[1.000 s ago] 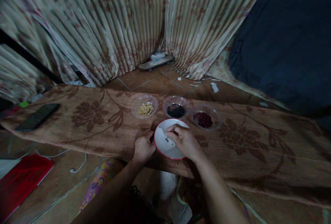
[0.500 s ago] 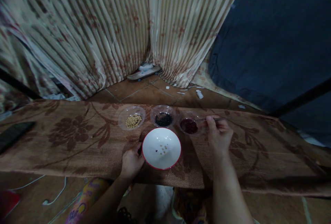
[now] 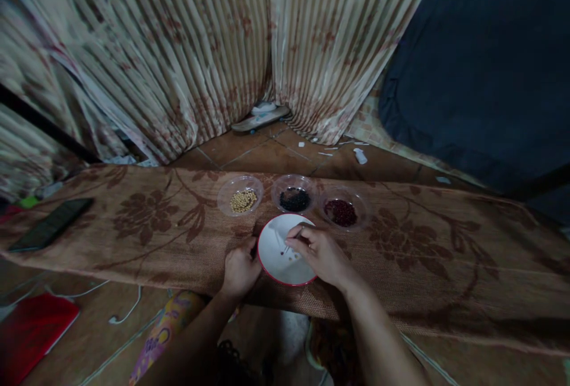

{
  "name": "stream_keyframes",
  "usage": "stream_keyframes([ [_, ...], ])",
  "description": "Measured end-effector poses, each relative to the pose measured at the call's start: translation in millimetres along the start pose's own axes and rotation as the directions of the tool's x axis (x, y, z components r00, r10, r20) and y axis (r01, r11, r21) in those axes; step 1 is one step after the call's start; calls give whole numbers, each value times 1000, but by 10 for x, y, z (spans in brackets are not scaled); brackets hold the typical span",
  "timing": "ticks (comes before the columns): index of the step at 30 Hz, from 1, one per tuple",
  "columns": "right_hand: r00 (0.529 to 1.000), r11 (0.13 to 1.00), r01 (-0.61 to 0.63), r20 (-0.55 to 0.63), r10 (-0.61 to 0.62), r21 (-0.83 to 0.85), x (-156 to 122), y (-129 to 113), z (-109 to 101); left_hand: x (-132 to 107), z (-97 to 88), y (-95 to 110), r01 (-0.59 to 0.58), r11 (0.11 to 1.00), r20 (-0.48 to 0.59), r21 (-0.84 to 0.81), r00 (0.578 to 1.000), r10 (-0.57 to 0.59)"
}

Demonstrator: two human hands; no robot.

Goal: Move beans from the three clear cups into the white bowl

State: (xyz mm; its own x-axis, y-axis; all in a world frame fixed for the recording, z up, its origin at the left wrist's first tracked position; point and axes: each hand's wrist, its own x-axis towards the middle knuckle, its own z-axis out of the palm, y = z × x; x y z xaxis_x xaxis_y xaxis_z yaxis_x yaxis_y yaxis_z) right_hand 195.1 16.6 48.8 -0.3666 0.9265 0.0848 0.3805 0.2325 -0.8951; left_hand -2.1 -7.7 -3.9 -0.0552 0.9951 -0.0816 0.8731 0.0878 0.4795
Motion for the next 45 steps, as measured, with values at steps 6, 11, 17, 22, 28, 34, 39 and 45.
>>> stream_keyframes([
  [6,1000,999,5,20,-4,-46,51,48,71,1,3,-10,-6,1000,21,-15,1000,6],
  [11,998,998,-12,57,15,-66,57,9,97,8,31,-35,-10,1000,11,-3,1000,10],
  [17,997,995,-38,56,43,-96,64,10,125,3,3,-18,-4,1000,36,-18,999,5],
  [22,998,995,-22,49,27,-102,72,19,138,-1,-16,-3,20,1000,46,-11,999,-19],
  [28,999,992,-17,43,23,-126,82,16,138,-8,-9,-13,1,1000,37,-15,999,0],
  [34,998,995,-40,36,44,-94,73,38,142,-3,-20,1,29,999,54,-22,998,-28],
  [39,999,999,-45,-5,45,-6,76,94,98,3,8,-23,-2,1000,23,-6,1000,2],
  [45,965,997,-9,-261,30,81,50,55,-102,4,1,-8,14,1000,20,-4,1000,-14],
])
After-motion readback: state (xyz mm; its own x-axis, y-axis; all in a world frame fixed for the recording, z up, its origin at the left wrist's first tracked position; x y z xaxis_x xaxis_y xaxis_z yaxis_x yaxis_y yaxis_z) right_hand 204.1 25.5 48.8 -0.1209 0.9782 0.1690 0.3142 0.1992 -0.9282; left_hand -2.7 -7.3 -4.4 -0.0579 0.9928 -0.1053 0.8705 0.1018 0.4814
